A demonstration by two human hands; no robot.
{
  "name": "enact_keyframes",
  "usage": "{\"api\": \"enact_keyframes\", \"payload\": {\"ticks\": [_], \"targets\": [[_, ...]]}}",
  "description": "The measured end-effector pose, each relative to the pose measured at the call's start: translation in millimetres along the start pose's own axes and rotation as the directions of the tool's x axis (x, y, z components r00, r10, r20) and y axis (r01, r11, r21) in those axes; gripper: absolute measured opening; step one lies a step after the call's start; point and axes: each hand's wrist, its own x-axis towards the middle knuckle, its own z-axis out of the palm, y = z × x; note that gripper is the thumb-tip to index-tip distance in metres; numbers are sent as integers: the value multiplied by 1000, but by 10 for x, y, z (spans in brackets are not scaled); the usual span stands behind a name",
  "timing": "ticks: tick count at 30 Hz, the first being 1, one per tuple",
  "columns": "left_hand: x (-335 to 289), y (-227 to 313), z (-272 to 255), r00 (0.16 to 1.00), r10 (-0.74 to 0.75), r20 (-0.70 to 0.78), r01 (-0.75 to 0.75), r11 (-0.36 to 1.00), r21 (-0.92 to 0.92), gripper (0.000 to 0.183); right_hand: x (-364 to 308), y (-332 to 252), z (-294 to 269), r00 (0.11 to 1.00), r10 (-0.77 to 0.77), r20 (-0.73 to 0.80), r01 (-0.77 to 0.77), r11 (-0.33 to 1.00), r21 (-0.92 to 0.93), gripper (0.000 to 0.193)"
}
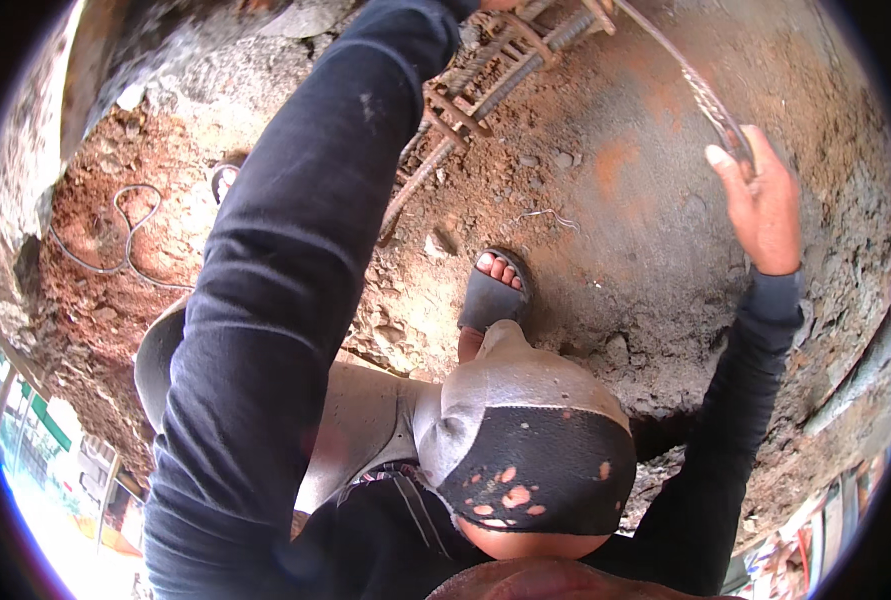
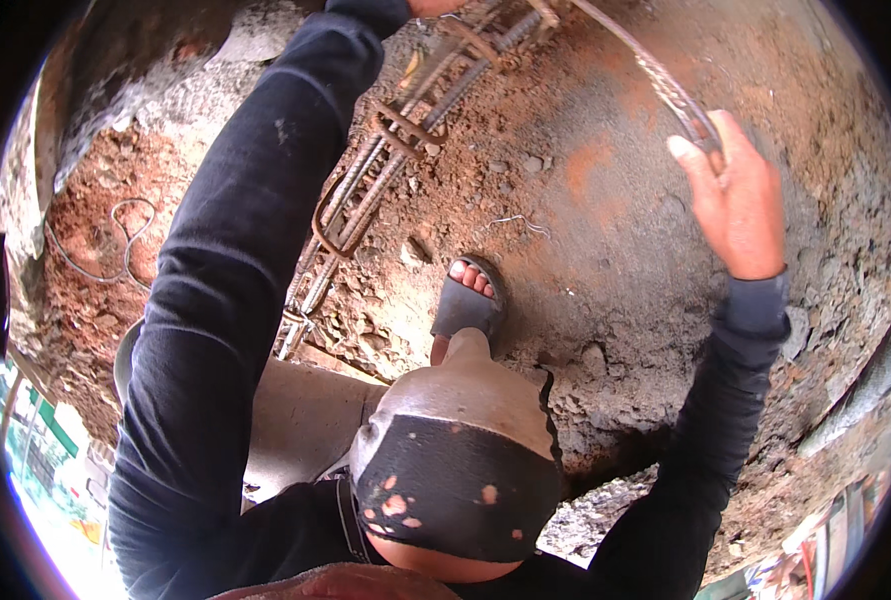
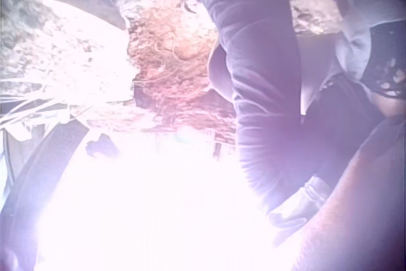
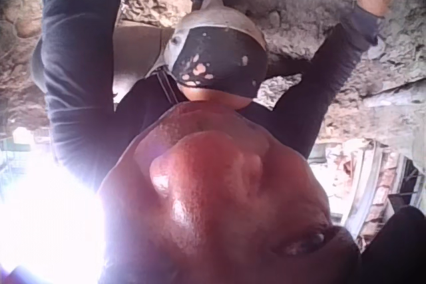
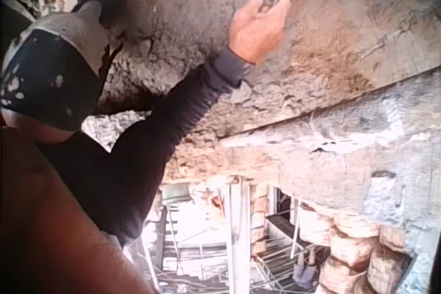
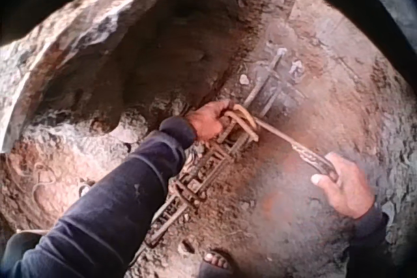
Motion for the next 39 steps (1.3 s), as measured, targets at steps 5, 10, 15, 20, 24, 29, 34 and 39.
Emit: {"api": "enact_keyframes", "payload": {"ticks": [5,10,15,20,24,29,34,39], "targets": [[134,-45,-74,997,79,19,-81,971,224,30,302,134,-228,985,-124,119,124,992,3,23],[225,0,-28,998,52,25,-57,955,290,19,333,-82,-196,992,-130,6,123,921,-371,27],[296,-178,7,994,109,16,-110,978,179,18,337,-50,-88,991,-130,-26,115,940,-320,27],[413,-47,-112,965,-33,259,-21,979,205,23,207,80,89,987,-116,-111,78,952,-297,28],[360,-361,-12,982,-64,176,35,986,164,26,163,-163,227,989,-106,-105,62,931,-361,26],[320,-136,123,999,-18,-29,26,944,330,18,392,4,-56,995,-98,-33,82,940,-332,25],[182,-70,62,995,31,-100,10,924,383,19,-240,-655,961,948,316,-47,-318,947,-54,23],[80,25,182,984,76,-163,-11,931,366,20,-302,-866,2049,810,553,-195,-279,656,702,28]]}}
